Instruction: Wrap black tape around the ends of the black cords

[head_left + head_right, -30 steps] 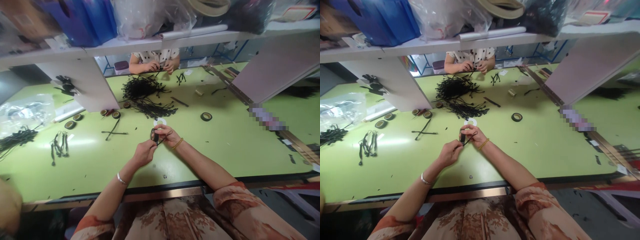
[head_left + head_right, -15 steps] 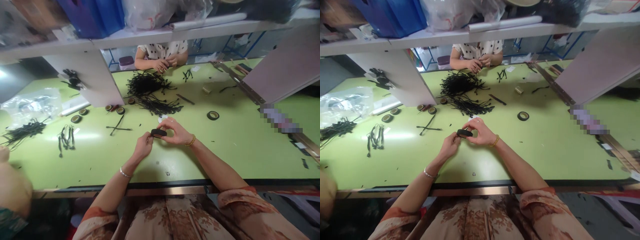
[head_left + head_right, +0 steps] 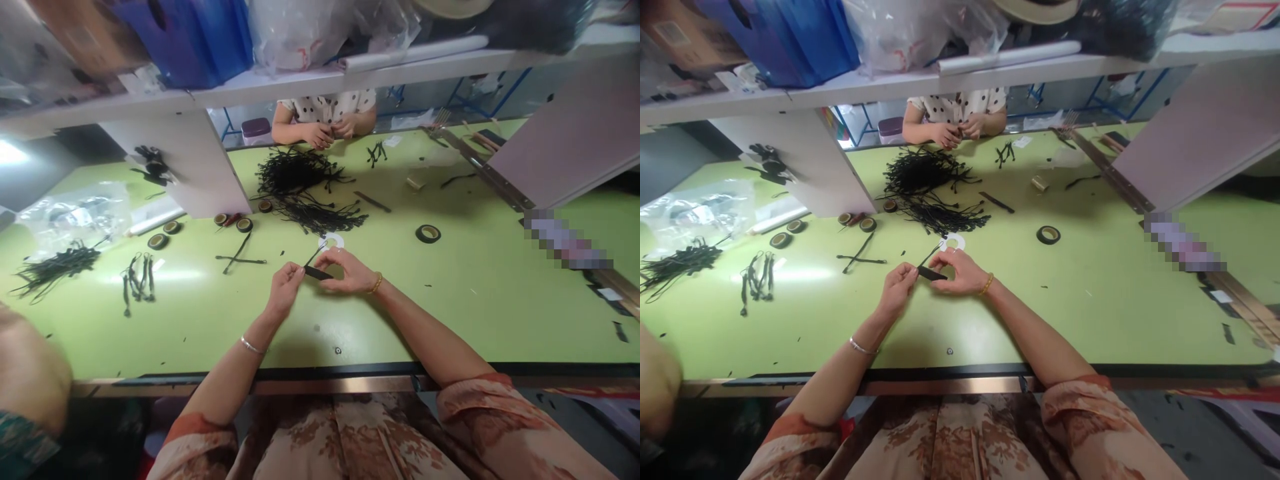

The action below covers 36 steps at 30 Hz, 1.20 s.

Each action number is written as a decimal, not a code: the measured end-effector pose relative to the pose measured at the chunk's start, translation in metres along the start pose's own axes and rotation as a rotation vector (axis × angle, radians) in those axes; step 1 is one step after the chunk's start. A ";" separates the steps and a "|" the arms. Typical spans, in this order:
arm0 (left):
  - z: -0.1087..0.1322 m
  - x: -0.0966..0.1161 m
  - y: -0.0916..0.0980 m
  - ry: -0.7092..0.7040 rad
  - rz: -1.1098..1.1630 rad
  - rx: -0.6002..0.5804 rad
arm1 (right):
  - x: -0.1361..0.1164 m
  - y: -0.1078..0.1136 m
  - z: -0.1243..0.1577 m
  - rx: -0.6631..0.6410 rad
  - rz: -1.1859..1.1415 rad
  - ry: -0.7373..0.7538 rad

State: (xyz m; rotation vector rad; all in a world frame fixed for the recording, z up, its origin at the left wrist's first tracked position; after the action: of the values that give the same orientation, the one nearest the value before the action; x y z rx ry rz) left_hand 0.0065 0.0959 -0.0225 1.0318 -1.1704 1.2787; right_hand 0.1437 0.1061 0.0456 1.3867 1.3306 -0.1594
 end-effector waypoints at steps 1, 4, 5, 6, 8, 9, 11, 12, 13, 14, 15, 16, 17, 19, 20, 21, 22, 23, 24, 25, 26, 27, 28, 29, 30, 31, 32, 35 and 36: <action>0.001 0.003 -0.001 -0.049 -0.058 -0.006 | 0.003 -0.001 -0.001 0.007 -0.016 -0.027; 0.005 0.013 -0.004 -0.155 -0.212 -0.024 | 0.015 -0.006 -0.001 0.022 -0.111 -0.132; 0.006 0.016 -0.005 -0.182 -0.260 -0.025 | 0.018 -0.011 -0.001 0.013 -0.172 -0.164; 0.007 0.018 -0.005 -0.202 -0.312 -0.026 | 0.021 -0.016 -0.001 -0.002 -0.242 -0.192; 0.008 0.022 -0.007 -0.233 -0.426 -0.029 | 0.024 -0.024 0.000 -0.004 -0.350 -0.240; 0.008 0.023 -0.007 -0.243 -0.487 -0.029 | 0.025 -0.025 0.001 0.016 -0.363 -0.258; 0.008 0.025 -0.007 -0.256 -0.618 -0.022 | 0.026 -0.023 0.001 0.083 -0.304 -0.273; 0.008 0.025 -0.007 -0.264 -0.683 -0.012 | 0.025 -0.021 0.001 0.111 -0.253 -0.272; 0.008 0.026 -0.007 -0.273 -0.744 0.001 | 0.024 -0.020 0.001 0.130 -0.196 -0.265; 0.009 0.026 -0.007 -0.281 -0.797 0.011 | 0.023 -0.020 0.001 0.140 -0.139 -0.255; 0.009 0.026 -0.007 -0.291 -0.841 0.019 | 0.021 -0.020 0.000 0.143 -0.084 -0.244; 0.009 0.026 -0.008 -0.303 -0.872 0.023 | 0.020 -0.020 0.000 0.144 -0.033 -0.236; 0.010 0.027 -0.010 -0.322 -0.892 0.024 | 0.019 -0.020 0.000 0.147 0.014 -0.230; 0.011 0.029 -0.013 -0.366 -0.905 0.023 | 0.019 -0.020 0.001 0.155 0.069 -0.225; 0.012 0.030 -0.014 -0.382 -0.901 0.024 | 0.019 -0.021 0.001 0.153 0.059 -0.225; 0.012 0.031 -0.014 -0.389 -0.892 0.025 | 0.020 -0.021 0.001 0.143 0.014 -0.229; 0.012 0.032 -0.014 -0.384 -0.883 0.022 | 0.022 -0.023 0.002 0.125 -0.069 -0.237; 0.013 0.032 -0.014 -0.373 -0.873 0.017 | 0.025 -0.025 0.002 0.096 -0.182 -0.251; 0.013 0.032 -0.014 -0.361 -0.863 0.008 | 0.029 -0.029 0.002 0.061 -0.312 -0.272; 0.014 0.033 -0.014 -0.355 -0.852 -0.005 | 0.033 -0.032 0.002 0.029 -0.443 -0.303; 0.015 0.034 -0.016 -0.357 -0.841 -0.023 | 0.039 -0.035 0.003 0.011 -0.565 -0.344; 0.016 0.035 -0.018 -0.364 -0.832 -0.045 | 0.045 -0.037 0.004 0.009 -0.676 -0.394; 0.018 0.036 -0.020 -0.375 -0.824 -0.068 | 0.052 -0.038 0.006 0.013 -0.777 -0.449; 0.019 0.037 -0.022 -0.391 -0.818 -0.090 | 0.059 -0.041 0.008 0.016 -0.872 -0.508; 0.020 0.038 -0.025 -0.413 -0.817 -0.109 | 0.065 -0.043 0.011 0.011 -0.963 -0.565; 0.022 0.039 -0.027 -0.443 -0.821 -0.123 | 0.069 -0.047 0.013 -0.010 -1.046 -0.614; 0.023 0.040 -0.029 -0.479 -0.829 -0.135 | 0.070 -0.051 0.016 -0.047 -1.114 -0.653; 0.026 0.040 -0.035 -0.586 -0.886 -0.180 | 0.066 -0.057 0.020 -0.161 -1.194 -0.683; 0.027 0.039 -0.037 -0.610 -0.911 -0.197 | 0.064 -0.055 0.020 -0.183 -1.176 -0.663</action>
State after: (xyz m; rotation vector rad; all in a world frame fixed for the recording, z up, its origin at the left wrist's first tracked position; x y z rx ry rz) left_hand 0.0397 0.0735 0.0219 1.5996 -1.0127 0.1254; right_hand 0.1357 0.1129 -0.0403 0.1872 1.3573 -1.1353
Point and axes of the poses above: each hand's wrist, its own z-axis away from the middle knuckle, its own y-axis out of the back of the hand, x = y × z, the point moved 10 cm from there along -z, towards the middle knuckle, and after that the axes turned 3 degrees about z, right-handed, at the moved point
